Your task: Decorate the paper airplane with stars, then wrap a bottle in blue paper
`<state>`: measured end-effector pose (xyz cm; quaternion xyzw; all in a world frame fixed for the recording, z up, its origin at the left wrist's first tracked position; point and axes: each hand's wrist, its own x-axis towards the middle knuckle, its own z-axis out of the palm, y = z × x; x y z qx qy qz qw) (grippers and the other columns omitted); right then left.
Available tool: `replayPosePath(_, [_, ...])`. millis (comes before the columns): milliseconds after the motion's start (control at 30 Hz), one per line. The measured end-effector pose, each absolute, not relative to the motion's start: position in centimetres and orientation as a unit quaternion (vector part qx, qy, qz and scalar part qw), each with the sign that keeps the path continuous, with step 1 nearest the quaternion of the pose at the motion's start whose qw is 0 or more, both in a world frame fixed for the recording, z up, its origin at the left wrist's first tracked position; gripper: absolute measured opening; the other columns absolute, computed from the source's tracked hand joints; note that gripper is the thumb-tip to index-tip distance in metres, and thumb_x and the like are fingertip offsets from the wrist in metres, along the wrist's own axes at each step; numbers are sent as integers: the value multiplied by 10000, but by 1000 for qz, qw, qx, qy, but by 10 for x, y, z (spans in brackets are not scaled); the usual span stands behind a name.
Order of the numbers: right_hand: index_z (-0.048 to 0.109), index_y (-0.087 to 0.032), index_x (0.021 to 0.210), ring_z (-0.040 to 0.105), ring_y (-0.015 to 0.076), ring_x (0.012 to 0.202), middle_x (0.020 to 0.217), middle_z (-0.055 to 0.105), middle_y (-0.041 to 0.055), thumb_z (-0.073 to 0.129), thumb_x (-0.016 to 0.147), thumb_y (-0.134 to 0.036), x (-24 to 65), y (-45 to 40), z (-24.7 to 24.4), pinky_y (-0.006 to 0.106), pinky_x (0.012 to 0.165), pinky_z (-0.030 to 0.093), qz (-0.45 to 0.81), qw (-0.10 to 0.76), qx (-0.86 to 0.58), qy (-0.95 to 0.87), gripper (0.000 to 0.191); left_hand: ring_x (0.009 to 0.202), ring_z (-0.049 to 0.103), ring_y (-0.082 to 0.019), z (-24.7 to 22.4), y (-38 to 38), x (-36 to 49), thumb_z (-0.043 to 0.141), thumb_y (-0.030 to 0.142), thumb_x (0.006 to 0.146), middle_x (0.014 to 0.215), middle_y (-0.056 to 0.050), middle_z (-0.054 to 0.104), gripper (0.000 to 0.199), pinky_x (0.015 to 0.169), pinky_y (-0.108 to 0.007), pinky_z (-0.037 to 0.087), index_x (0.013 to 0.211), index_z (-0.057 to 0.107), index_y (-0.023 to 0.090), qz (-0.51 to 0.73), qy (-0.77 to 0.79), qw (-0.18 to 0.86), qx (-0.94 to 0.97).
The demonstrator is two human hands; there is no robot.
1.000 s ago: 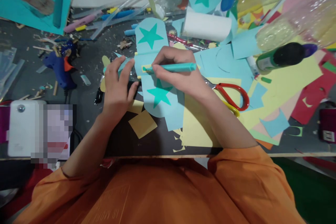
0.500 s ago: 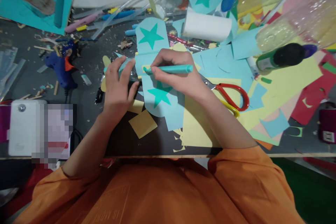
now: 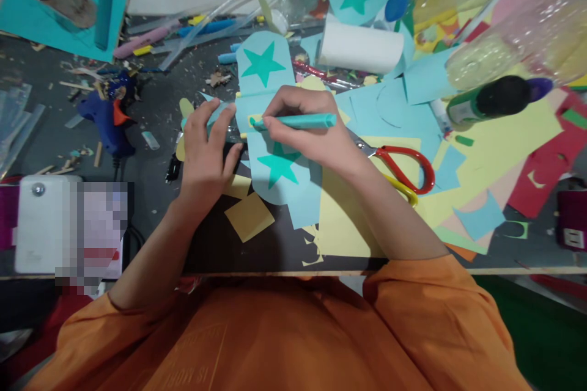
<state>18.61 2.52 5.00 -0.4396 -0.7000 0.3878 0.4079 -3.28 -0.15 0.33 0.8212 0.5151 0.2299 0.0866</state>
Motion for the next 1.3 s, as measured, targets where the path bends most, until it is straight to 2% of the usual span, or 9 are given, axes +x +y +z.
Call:
replayPosePath(167, [653, -262, 696, 613, 179, 614, 689, 695, 18, 692, 875, -358, 186, 26, 50, 347, 560, 502, 384, 399, -451, -701, 207, 1466, 427, -320, 2, -2, -33, 403, 328, 1021, 1526, -160, 493, 495, 1236, -516, 323, 1510, 407, 254, 241, 506, 71, 825])
replayPosePath(333, [653, -275, 691, 614, 191, 609, 686, 694, 17, 709, 858, -340, 187, 27, 50, 357, 544, 491, 381, 402, -444, -705, 188, 1485, 398, -304, 2, -2, -32, 370, 405, 1032, 1544, -121, 477, 495, 1254, -516, 296, 1515, 397, 302, 244, 518, 88, 815])
replayPosePath(567, [667, -281, 706, 600, 182, 563, 681, 703, 14, 725, 840, -427, 186, 27, 50, 359, 511, 514, 380, 418, -467, -680, 207, 1488, 395, -319, 3, -1, -32, 342, 414, 1035, 1549, -143, 474, 498, 1254, -521, 287, 1504, 417, 265, 236, 517, 96, 817])
replayPosePath(733, [684, -278, 751, 645, 206, 615, 717, 714, 27, 747, 823, -498, 186, 27, 48, 384, 577, 576, 398, 415, -470, -670, 240, 1476, 414, -310, 1, 0, -32, 313, 449, 1043, 1536, -141, 493, 505, 1242, -515, 308, 1497, 420, 254, 238, 516, 79, 819])
replayPosePath(900, [701, -269, 751, 664, 194, 653, 744, 722, 27, 719, 862, -399, 185, 26, 49, 353, 593, 560, 395, 418, -460, -677, 172, 1470, 421, -321, -1, 0, -33, 319, 453, 1042, 1540, -147, 487, 509, 1236, -524, 311, 1504, 411, 262, 240, 512, 75, 822])
replayPosePath(1100, [681, -238, 717, 571, 127, 544, 661, 669, -1, 692, 844, -252, 184, 27, 48, 293, 510, 465, 397, 444, -435, -676, 128, 1475, 411, -319, -2, -1, -33, 349, 426, 1041, 1539, -141, 481, 495, 1242, -514, 302, 1507, 408, 269, 245, 511, 77, 821])
replayPosePath(1300, [666, -257, 716, 598, 168, 579, 687, 676, 12, 708, 858, -319, 186, 27, 48, 337, 545, 479, 397, 423, -447, -681, 161, 1476, 410, -312, -1, -1, -33, 367, 415, 1039, 1538, -134, 482, 495, 1243, -513, 302, 1514, 401, 278, 247, 511, 77, 820])
